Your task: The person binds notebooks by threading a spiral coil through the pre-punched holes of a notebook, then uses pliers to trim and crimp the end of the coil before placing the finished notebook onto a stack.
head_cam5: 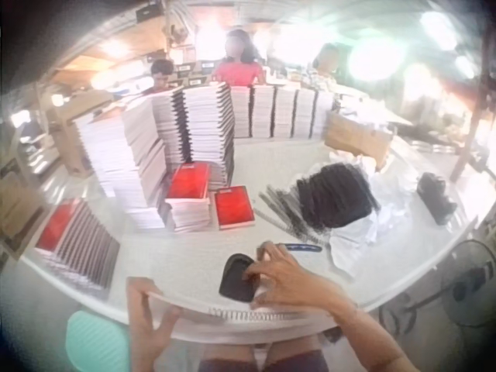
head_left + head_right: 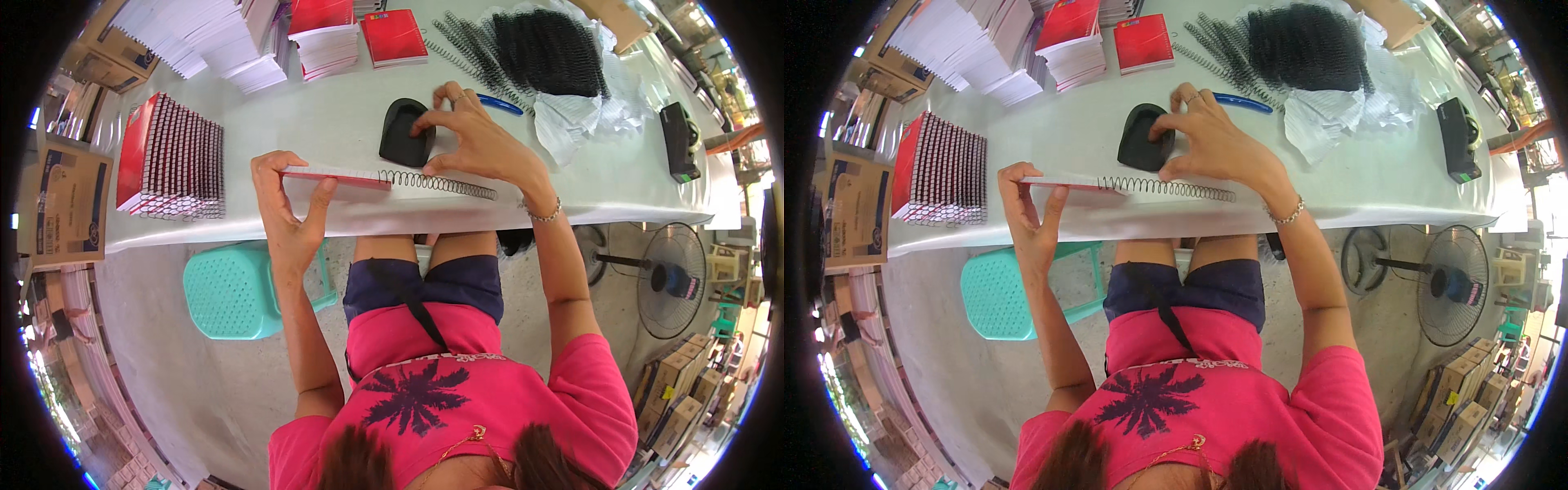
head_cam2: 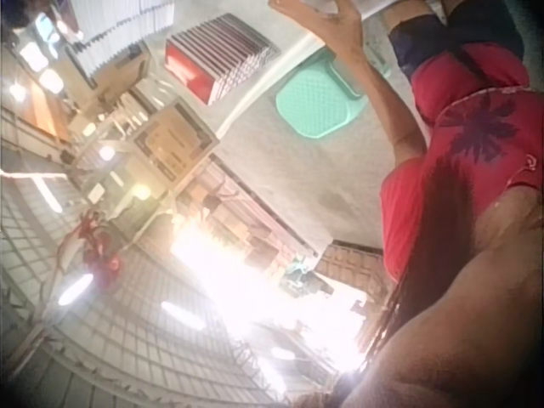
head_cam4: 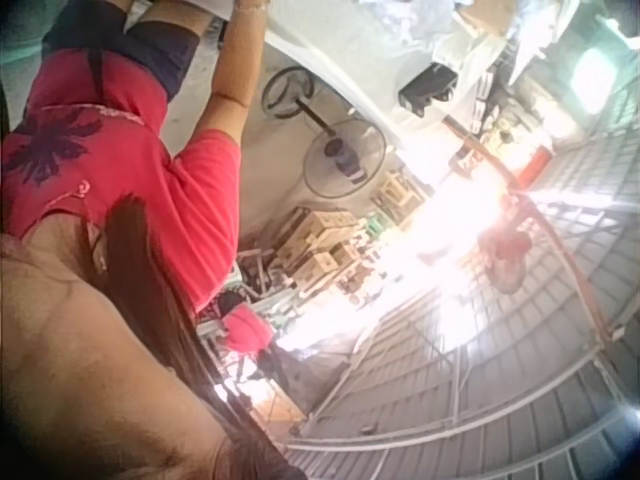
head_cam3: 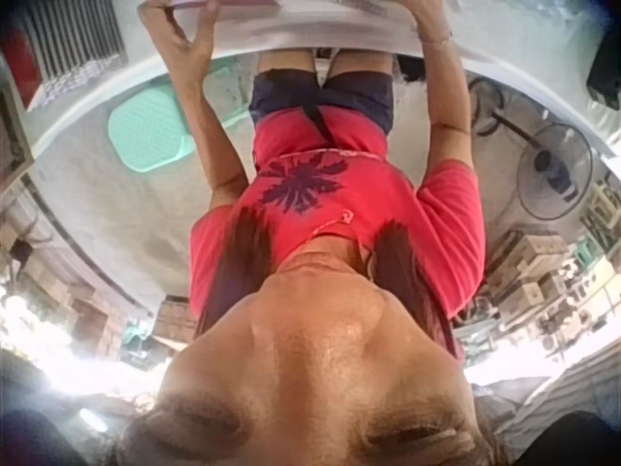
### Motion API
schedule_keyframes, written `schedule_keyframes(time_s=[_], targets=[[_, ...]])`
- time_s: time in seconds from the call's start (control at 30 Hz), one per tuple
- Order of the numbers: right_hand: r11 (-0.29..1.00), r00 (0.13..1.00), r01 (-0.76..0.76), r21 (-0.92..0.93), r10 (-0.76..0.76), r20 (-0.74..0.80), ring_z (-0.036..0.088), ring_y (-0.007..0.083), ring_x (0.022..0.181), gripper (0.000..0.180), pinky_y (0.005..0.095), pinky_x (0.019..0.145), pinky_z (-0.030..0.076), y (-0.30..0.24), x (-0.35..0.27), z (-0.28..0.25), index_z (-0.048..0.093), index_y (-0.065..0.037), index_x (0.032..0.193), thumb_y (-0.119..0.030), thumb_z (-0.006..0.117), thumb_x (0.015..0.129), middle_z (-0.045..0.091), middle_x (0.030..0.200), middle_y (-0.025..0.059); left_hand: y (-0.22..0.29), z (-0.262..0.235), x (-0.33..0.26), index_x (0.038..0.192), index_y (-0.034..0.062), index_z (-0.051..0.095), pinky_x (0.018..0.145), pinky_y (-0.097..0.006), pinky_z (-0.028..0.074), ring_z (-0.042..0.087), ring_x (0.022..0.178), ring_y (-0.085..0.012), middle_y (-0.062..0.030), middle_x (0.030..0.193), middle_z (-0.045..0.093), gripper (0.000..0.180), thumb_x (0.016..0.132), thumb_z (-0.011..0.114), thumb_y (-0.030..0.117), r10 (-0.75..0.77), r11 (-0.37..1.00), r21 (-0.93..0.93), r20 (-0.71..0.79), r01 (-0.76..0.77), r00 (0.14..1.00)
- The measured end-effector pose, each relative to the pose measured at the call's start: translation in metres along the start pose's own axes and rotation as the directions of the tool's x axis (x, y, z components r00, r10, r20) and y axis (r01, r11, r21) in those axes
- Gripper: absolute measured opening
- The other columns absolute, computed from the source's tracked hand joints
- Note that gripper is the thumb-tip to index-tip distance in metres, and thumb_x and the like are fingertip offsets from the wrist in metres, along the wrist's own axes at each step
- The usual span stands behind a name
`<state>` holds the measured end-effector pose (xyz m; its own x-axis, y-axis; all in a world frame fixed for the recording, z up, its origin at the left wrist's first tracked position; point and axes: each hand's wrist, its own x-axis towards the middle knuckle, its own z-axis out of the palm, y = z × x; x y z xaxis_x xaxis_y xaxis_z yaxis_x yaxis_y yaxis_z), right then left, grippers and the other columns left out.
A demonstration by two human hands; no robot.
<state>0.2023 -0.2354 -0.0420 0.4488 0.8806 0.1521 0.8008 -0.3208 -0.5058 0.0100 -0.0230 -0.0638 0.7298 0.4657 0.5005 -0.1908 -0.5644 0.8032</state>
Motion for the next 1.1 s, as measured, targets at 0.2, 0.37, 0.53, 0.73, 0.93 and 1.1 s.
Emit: schedule_keyframes(time_s=[0.2,0.37,0.53,0.73,0.93,1.1], targets=[[0.975,0.994,0.097,0.202,-0.084,-0.074,0.051,0.0354,0.122,0.059,0.0408,0.106,0.040,0.007,0.011,0.027,0.064,-0.008,0.116,-0.034,0.086,0.068,0.048,0.138,0.0176,-0.003,0.004,-0.001,0.107,0.0035,0.051,0.095,-0.030,0.036,0.044,0.101,-0.0209,-0.0068,0.106,0.042,0.040,0.080,0.078,0.014,-0.028,0.996,-0.090,0.002,0.028,1.000],[0.298,0.978,-0.101,0.949,-0.146,0.150,0.054,0.0282,0.122,0.068,0.0363,0.107,0.037,0.009,0.002,0.000,0.063,-0.003,0.115,-0.058,0.077,0.076,0.060,0.126,0.0153,-0.014,0.016,-0.001,0.110,0.0038,0.048,0.095,-0.030,0.036,0.043,0.101,-0.0201,-0.0057,0.106,0.041,0.050,0.076,0.083,0.016,-0.059,0.987,-0.146,0.031,0.063,0.998],[0.521,0.936,-0.067,0.851,-0.263,0.234,0.055,0.0205,0.116,0.051,0.0328,0.103,0.040,-0.006,-0.004,-0.017,0.069,-0.002,0.109,-0.044,0.078,0.082,0.060,0.128,0.0113,-0.018,0.015,-0.002,0.117,0.0075,0.042,0.102,-0.029,0.032,0.042,0.105,-0.0152,-0.0027,0.110,0.040,0.057,0.077,0.082,0.008,-0.072,0.993,-0.083,0.114,0.082,0.991],[0.595,0.942,-0.182,0.782,-0.121,0.312,0.050,0.0189,0.122,0.046,0.0319,0.104,0.038,-0.015,-0.009,-0.018,0.068,-0.001,0.107,-0.035,0.081,0.080,0.055,0.135,0.0122,-0.016,0.017,0.005,0.111,0.0061,0.046,0.092,-0.028,0.038,0.044,0.098,-0.0168,-0.0035,0.104,0.041,0.056,0.072,0.086,0.013,-0.093,0.979,-0.174,0.091,0.108,0.992],[0.483,0.962,-0.057,0.874,-0.207,0.177,0.053,0.0229,0.122,0.065,0.0351,0.106,0.037,-0.025,-0.008,-0.026,0.068,0.000,0.108,-0.051,0.084,0.071,0.057,0.133,0.0149,-0.015,0.018,0.009,0.110,0.0058,0.044,0.094,-0.028,0.038,0.045,0.099,-0.0156,-0.0034,0.104,0.042,0.056,0.072,0.086,0.010,-0.102,0.960,-0.245,0.136,0.133,0.985],[0.613,0.962,-0.093,0.785,-0.150,0.231,0.050,0.0237,0.125,0.067,0.0354,0.109,0.034,-0.038,-0.005,-0.034,0.066,-0.001,0.116,-0.047,0.085,0.072,0.051,0.139,0.0161,-0.013,0.020,0.004,0.109,0.0067,0.043,0.095,-0.027,0.038,0.045,0.101,-0.0155,-0.0035,0.103,0.042,0.056,0.072,0.085,0.006,-0.095,0.935,-0.323,0.172,0.147,0.981]])
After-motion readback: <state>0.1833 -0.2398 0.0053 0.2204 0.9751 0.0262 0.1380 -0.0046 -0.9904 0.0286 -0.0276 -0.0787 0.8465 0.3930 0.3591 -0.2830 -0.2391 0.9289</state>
